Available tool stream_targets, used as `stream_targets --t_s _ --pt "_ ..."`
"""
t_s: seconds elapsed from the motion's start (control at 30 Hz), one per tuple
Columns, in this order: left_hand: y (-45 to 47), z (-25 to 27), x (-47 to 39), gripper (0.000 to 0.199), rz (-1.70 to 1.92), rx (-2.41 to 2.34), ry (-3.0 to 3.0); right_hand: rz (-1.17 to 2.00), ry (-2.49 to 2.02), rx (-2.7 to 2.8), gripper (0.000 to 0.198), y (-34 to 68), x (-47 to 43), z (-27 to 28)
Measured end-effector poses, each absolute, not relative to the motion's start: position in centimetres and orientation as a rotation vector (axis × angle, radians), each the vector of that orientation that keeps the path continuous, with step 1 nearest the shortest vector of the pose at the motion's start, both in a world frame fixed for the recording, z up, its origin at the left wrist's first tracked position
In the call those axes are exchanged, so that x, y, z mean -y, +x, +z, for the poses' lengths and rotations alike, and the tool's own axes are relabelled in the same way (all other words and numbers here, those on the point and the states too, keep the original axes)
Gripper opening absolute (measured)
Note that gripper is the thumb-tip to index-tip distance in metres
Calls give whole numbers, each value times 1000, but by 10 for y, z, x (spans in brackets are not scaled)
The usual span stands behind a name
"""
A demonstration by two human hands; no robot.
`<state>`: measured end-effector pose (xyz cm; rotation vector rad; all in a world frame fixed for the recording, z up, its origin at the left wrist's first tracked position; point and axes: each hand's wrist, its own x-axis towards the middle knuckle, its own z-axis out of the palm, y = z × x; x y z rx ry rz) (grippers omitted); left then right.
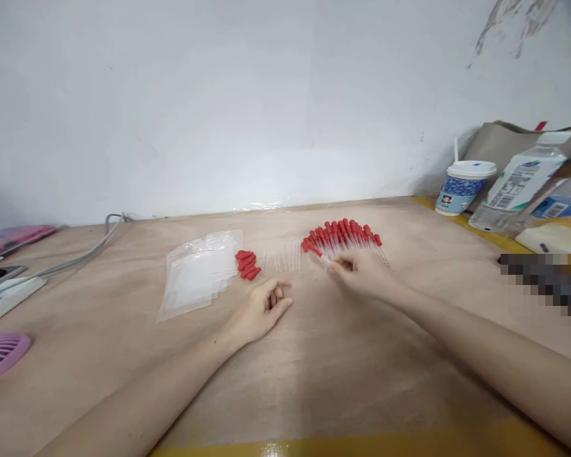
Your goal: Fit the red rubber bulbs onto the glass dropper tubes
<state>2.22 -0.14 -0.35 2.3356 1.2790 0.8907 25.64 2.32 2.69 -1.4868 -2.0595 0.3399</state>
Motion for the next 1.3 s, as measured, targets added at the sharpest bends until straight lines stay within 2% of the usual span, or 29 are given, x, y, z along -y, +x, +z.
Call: stream_targets --t_s 0.1,0.37,0.6,0.73,1.3 --pt "23 -1 3 15 815 -1234 2408 372 -1665 1911 26 254 -54 35" --pt "22 2 5 14 798 -1187 2400 112 -1930 1822 24 227 -103 19" --pt "23 2 4 14 795 -1173 2403 89 -2004 1860 34 227 -99 16" --pt "23 2 4 14 791 -1183 2397 -8 -1953 1946 34 220 -90 21" --pt "23 1 5 14 789 -1188 2417 -35 -1988 2100 32 196 -81 23"
